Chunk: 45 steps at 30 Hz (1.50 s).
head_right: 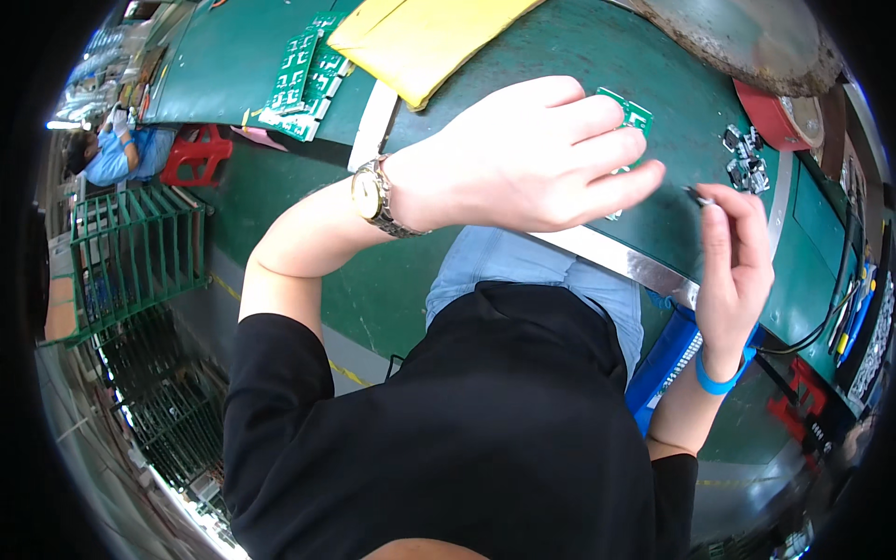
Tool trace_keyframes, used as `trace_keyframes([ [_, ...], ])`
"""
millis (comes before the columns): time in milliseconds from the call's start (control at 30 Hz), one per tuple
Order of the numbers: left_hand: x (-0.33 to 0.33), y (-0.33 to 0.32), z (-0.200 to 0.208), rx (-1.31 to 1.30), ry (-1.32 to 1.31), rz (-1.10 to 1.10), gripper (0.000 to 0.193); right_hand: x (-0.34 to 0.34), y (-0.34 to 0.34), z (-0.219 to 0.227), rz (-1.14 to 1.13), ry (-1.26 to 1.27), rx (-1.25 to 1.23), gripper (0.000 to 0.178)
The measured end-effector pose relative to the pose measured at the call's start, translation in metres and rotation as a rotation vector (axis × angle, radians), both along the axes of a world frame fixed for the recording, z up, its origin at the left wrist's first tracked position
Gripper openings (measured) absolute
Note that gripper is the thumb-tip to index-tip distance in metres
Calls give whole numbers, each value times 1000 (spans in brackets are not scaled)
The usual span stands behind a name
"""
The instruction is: The person solders electronic components onto circuit boards using a soldering iron and solder wire.
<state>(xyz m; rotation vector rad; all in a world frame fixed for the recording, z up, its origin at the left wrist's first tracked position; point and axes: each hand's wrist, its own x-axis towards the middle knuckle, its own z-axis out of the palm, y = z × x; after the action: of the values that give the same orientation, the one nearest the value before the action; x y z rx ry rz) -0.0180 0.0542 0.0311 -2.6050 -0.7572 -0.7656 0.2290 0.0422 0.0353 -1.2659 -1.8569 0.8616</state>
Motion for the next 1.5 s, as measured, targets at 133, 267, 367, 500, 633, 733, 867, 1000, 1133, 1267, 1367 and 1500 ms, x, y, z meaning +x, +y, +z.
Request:
trace_keyframes([
  [133,23,1,3,-188,-242,-109,28,-9,5,4,197,277,-276,15],
  [267,16,8,0,-362,-410,-80,29,-31,8,6,193,428,-424,20],
  [367,8,14,-1,-436,-459,-12,26,-36,12,-8,181,278,-170,26],
  [500,-14,27,8,-778,-508,207,17,-15,23,-7,48,47,-20,16],
  [633,-28,51,8,-1218,-453,264,18,3,38,-4,78,-282,142,9],
  [733,-22,59,10,-1310,-357,333,18,8,49,-10,166,-432,280,11],
  [867,-23,59,-6,-1304,-375,293,19,1,56,-13,23,-361,228,12],
  [1000,-24,55,-15,-1154,-426,225,19,-3,64,-10,154,-526,365,18],
  [1133,-24,56,-14,-1063,-394,147,23,-19,63,-13,1,-423,422,20],
  [1267,-26,58,-20,-946,-348,157,24,-12,56,-13,-73,-567,247,21],
  [1367,-25,58,-17,-930,-329,146,22,-9,60,-15,-3,-600,284,25],
  [1500,-24,56,-15,-912,-348,168,21,-20,60,-5,96,-410,296,27],
])
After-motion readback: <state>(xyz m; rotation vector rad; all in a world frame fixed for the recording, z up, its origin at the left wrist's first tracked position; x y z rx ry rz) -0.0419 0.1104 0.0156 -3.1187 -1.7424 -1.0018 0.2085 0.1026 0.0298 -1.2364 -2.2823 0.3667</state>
